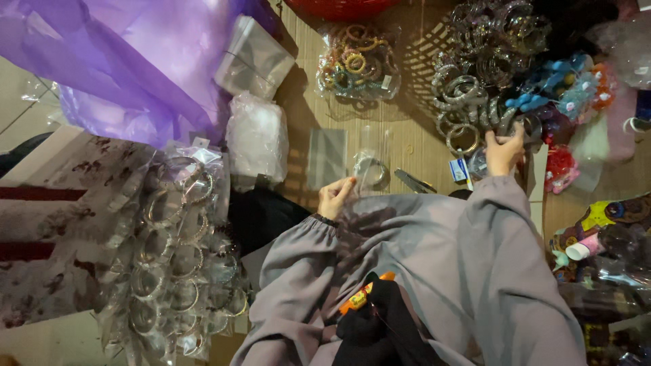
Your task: The person sits on the floor and packs silver bangles into small clear plastic bags. They pick up bangles from a pile, place them into bags, and seal them, repeating the process for multiple items.
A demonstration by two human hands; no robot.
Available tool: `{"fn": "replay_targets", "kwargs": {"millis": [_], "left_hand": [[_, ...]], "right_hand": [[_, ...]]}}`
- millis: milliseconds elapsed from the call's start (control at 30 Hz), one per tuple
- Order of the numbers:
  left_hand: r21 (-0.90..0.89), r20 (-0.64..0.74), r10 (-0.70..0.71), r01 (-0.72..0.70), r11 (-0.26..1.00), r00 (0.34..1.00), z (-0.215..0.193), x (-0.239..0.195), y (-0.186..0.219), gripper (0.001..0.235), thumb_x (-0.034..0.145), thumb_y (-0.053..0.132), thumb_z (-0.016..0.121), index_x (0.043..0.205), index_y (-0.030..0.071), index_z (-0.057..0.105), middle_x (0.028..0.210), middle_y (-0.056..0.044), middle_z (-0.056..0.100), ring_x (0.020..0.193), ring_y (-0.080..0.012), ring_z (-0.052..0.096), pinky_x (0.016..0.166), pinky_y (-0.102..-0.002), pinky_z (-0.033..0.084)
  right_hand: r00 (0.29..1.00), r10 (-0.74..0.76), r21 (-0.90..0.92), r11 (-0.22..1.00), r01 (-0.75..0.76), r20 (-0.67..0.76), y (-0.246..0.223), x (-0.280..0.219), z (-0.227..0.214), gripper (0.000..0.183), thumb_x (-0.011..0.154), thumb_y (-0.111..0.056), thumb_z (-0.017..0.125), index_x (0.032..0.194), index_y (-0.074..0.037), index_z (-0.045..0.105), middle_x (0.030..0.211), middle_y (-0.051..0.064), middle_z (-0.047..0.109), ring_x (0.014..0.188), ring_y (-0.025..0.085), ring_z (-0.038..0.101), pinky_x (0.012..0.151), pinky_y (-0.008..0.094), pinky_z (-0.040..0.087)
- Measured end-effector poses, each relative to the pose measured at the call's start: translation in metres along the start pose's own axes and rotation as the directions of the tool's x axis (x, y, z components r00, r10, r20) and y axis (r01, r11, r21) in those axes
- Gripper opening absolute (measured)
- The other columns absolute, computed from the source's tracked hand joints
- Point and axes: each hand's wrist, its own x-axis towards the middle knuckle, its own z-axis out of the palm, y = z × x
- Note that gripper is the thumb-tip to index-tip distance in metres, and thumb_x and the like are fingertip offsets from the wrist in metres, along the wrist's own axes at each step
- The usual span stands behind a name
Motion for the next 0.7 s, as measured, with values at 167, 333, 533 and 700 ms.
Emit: {"fn": "replay_targets", "kwargs": {"millis": [167, 333, 533, 700], "left_hand": [[-0.268, 0.022, -0.194, 0.193, 0.944, 0.981, 0.009, -0.002, 0.023, 0.028, 0.101, 0.028, 0.068, 0.111, 0.003, 0.076, 0.104, -0.014, 0.077, 0.099, -0.0297, 0.071, 0.078, -0.045, 0.062], [-0.146, -0.009, -0.185, 0.182, 0.972, 0.983, 0.015, -0.003, 0.042, 0.025, 0.098, 0.03, 0.072, 0.106, 0.007, 0.079, 0.097, -0.013, 0.078, 0.095, -0.0232, 0.069, 0.074, -0.041, 0.062], [-0.288, -0.006, -0.144, 0.136, 0.948, 0.99, 0.019, -0.009, 0.05, 0.02, 0.099, 0.019, 0.07, 0.108, 0.004, 0.078, 0.106, -0.017, 0.076, 0.096, -0.0217, 0.068, 0.076, -0.041, 0.061], [-0.596, 0.046, -0.253, 0.23, 0.769, 0.966, 0.018, -0.006, 0.025, 0.024, 0.102, 0.013, 0.065, 0.115, -0.005, 0.072, 0.115, -0.019, 0.073, 0.097, -0.0283, 0.07, 0.077, -0.045, 0.064]], "right_hand": [[0.996, -0.058, -0.224, 0.972, 0.072, 0.069, -0.018, 0.006, 0.001, 0.04, 0.088, -0.022, 0.078, 0.124, -0.012, 0.063, 0.063, -0.001, 0.069, 0.052, 0.019, 0.069, 0.064, 0.028, 0.056], [0.993, -0.107, -0.328, 0.94, 0.087, -0.042, 0.04, 0.037, 0.014, 0.033, 0.079, -0.019, 0.082, 0.107, -0.003, 0.073, 0.067, 0.007, 0.072, 0.07, 0.027, 0.075, 0.07, 0.037, 0.06], [0.967, -0.174, -0.228, 0.965, 0.13, -0.187, 0.026, 0.02, 0.0, 0.015, 0.091, -0.022, 0.076, 0.099, -0.011, 0.069, 0.053, -0.002, 0.065, 0.057, 0.016, 0.071, 0.068, 0.025, 0.057], [0.911, -0.276, -0.2, 0.954, 0.222, -0.307, 0.003, -0.003, -0.006, 0.018, 0.096, -0.016, 0.074, 0.103, -0.004, 0.063, 0.064, 0.011, 0.069, 0.07, 0.03, 0.074, 0.069, 0.038, 0.058]]}}
